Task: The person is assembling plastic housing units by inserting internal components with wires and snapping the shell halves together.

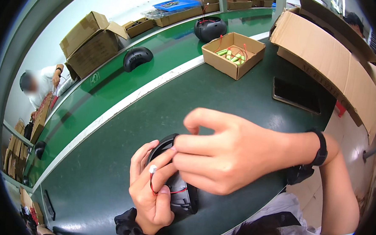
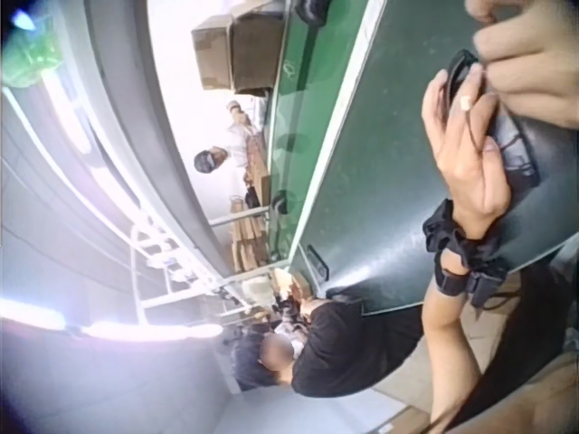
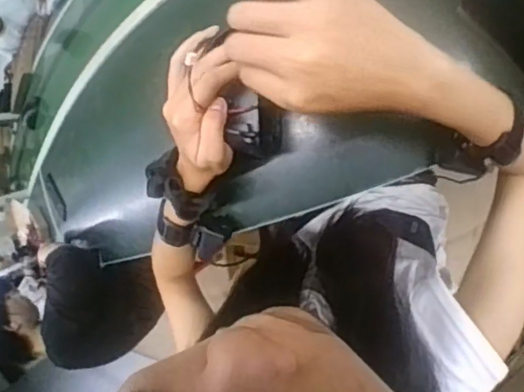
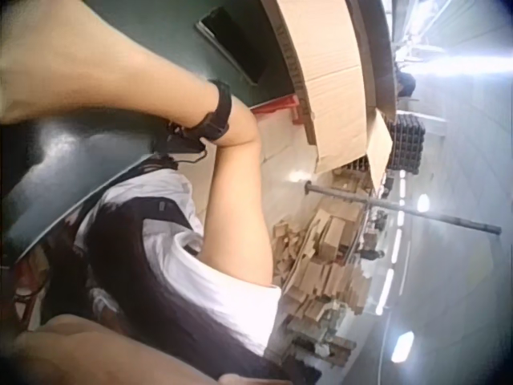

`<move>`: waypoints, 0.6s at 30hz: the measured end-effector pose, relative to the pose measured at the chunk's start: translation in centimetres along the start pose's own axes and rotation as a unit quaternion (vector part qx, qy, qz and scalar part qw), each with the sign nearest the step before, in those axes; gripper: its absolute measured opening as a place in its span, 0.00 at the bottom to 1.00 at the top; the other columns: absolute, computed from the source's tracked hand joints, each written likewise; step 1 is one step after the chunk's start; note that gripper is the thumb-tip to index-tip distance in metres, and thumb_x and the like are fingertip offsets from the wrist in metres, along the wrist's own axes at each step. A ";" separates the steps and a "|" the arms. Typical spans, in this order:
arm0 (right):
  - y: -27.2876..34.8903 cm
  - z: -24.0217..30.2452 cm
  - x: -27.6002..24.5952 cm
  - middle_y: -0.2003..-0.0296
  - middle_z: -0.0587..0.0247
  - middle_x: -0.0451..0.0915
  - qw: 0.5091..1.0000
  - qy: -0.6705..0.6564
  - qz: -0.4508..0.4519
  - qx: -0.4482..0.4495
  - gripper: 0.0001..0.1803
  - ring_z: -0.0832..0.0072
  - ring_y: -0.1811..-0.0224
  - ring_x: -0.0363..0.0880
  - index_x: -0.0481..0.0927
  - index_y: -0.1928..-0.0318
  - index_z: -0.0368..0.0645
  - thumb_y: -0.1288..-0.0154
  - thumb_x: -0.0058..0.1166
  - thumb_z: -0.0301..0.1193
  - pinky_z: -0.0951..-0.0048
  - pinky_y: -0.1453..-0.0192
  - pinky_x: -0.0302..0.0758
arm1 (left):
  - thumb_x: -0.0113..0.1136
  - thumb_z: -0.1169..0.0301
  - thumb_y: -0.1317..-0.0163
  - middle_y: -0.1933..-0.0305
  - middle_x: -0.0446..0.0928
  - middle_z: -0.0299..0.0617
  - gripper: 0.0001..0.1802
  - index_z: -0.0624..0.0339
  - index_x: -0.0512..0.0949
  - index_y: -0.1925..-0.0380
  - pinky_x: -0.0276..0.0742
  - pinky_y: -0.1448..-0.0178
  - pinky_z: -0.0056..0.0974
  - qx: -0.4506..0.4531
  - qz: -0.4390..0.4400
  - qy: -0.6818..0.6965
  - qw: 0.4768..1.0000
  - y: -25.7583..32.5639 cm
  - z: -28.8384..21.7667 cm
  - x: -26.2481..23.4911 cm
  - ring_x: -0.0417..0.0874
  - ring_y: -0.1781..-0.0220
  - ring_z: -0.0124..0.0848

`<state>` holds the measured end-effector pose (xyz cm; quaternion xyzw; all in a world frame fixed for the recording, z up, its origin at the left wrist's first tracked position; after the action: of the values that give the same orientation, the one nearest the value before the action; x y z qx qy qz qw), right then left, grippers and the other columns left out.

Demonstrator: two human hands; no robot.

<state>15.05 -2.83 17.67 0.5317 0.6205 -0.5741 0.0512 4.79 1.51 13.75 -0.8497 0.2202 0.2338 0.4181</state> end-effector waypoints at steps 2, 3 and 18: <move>-0.5 -0.9 -0.3 0.77 0.70 0.66 1.000 -0.016 -0.026 -0.001 0.05 0.75 0.71 0.68 0.72 0.81 0.44 0.59 0.54 0.29 0.68 0.58 0.73 | 0.44 0.72 0.55 0.53 0.80 0.56 0.23 0.70 0.82 0.62 0.63 0.32 0.57 -0.018 0.006 0.026 0.999 0.0 -0.2 0.1 0.70 0.38 0.60; -0.8 -1.4 -0.6 0.75 0.68 0.69 0.998 -0.058 -0.026 0.010 0.06 0.73 0.69 0.71 0.74 0.77 0.43 0.57 0.57 0.28 0.67 0.57 0.73 | 0.44 0.73 0.56 0.52 0.81 0.56 0.24 0.70 0.82 0.61 0.62 0.31 0.57 -0.035 0.009 0.053 0.998 0.0 -0.1 0.2 0.70 0.38 0.60; 4.3 -5.7 8.2 0.52 0.54 0.82 0.690 -0.654 0.046 0.307 0.22 0.70 0.48 0.81 0.78 0.47 0.34 0.44 0.61 0.18 0.68 0.39 0.75 | 0.44 0.68 0.51 0.56 0.82 0.54 0.25 0.68 0.83 0.58 0.64 0.33 0.57 -0.045 -0.058 0.055 0.996 0.7 0.5 -0.3 0.73 0.40 0.57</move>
<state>17.73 5.45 11.24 0.0355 0.1940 -0.9319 0.3045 4.08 1.59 13.24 -0.8904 0.1828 0.1721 0.3797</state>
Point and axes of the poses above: each hand's wrist, its own y-axis away from the middle knuckle, its own x-axis out of the palm, z = x × y, the point moved 8 cm from there along -y, towards the middle knuckle
